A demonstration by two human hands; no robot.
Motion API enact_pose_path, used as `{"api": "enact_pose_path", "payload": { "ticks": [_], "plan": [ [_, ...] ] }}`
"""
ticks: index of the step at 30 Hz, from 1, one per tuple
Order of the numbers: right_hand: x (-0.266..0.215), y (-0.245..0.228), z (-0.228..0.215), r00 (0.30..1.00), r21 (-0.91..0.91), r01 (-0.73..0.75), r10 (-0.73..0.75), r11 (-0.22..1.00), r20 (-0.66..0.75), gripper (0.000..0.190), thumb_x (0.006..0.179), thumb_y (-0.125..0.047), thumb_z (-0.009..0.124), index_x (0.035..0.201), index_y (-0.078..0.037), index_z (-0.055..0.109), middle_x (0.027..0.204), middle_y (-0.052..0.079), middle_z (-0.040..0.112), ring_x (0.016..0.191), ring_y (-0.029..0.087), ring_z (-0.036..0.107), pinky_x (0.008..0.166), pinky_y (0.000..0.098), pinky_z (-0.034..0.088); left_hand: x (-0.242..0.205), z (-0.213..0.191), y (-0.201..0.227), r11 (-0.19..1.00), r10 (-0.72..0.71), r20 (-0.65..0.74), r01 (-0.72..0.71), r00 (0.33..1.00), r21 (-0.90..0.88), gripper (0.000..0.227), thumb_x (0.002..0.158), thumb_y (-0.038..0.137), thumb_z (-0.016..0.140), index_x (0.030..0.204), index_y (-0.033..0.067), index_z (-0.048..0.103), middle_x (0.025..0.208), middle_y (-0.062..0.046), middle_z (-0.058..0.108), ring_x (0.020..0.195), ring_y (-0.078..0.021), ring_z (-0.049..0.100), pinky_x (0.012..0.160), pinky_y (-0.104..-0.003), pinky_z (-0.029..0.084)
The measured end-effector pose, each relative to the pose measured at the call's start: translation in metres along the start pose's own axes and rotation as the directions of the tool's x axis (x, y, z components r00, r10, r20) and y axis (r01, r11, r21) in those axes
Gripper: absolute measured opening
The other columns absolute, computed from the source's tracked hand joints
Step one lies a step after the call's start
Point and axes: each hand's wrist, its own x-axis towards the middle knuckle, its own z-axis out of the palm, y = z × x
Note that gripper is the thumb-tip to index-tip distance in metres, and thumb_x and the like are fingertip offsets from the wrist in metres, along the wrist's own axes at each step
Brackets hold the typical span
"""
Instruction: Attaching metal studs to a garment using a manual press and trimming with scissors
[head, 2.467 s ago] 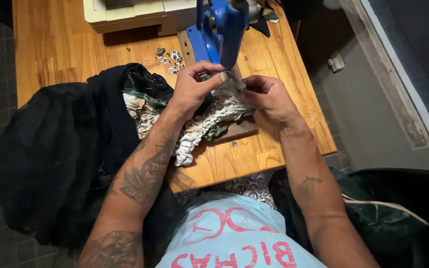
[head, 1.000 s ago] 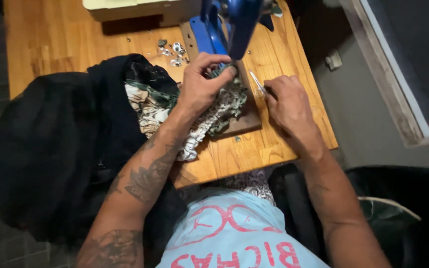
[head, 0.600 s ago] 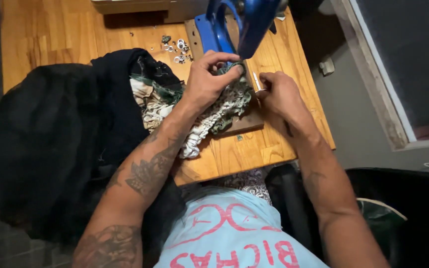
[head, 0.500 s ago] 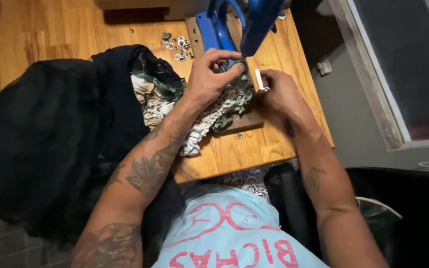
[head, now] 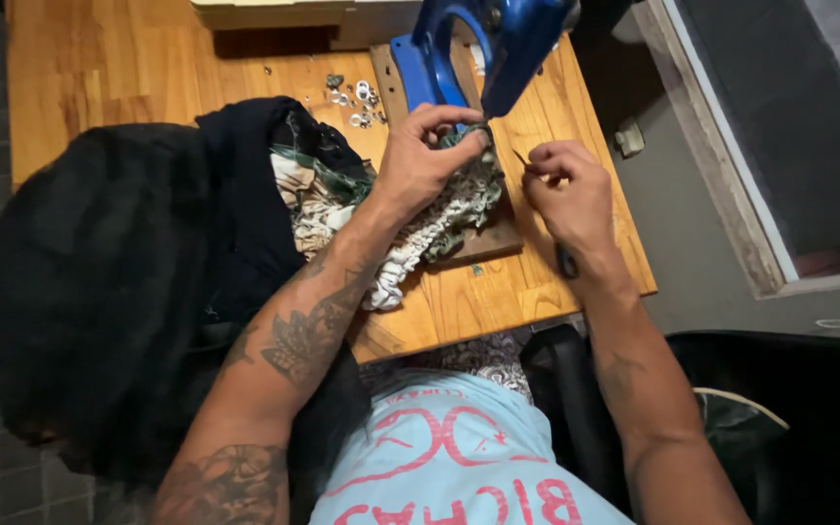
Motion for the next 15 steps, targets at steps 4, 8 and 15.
{"api": "enact_pose_path", "payload": {
  "ticks": [4, 8, 15],
  "plan": [
    [-0.005, -0.034, -0.012, 0.998, 0.161, 0.01, -0.019, 0.987, 0.054, 0.007, 0.083, 0.005, 0.077, 0.088, 0.005, 0.073, 0.105, 0.019, 0.072, 0.087, 0.021, 0.066, 0.072, 0.0283, 0.055, 0.004, 0.0, 0.0, 1.0, 0.01, -0.006, -0.01, 1.0, 0.0, 0.027, 0.079, 0.026, 0.091, 0.104, 0.0281, 0.082, 0.083, 0.004, 0.06, 0.078, -0.0033, 0.043, 0.072, -0.015, 0.043],
    [-0.021, -0.037, -0.012, 0.967, 0.46, -0.254, 0.214, 0.851, 0.137, 0.012, 0.085, 0.008, 0.074, 0.087, 0.008, 0.063, 0.094, 0.023, 0.066, 0.077, 0.026, 0.07, 0.06, 0.0312, 0.057, 0.004, 0.001, -0.001, 1.0, 0.009, -0.007, -0.009, 1.0, 0.004, 0.027, 0.078, 0.027, 0.091, 0.103, 0.0262, 0.082, 0.081, 0.003, 0.058, 0.076, -0.0041, 0.042, 0.07, -0.016, 0.044],
    [-0.021, -0.085, -0.03, 0.786, 0.748, -0.607, 0.339, 0.269, 0.516, 0.023, 0.097, 0.0, 0.057, 0.116, 0.01, 0.065, 0.113, 0.03, 0.073, 0.096, 0.035, 0.077, 0.084, 0.0433, 0.066, 0.006, 0.004, 0.0, 1.0, 0.002, -0.012, -0.002, 1.0, -0.001, 0.027, 0.078, 0.027, 0.091, 0.103, 0.0266, 0.082, 0.081, 0.004, 0.059, 0.077, -0.0034, 0.042, 0.07, -0.016, 0.044]
  ]
}}
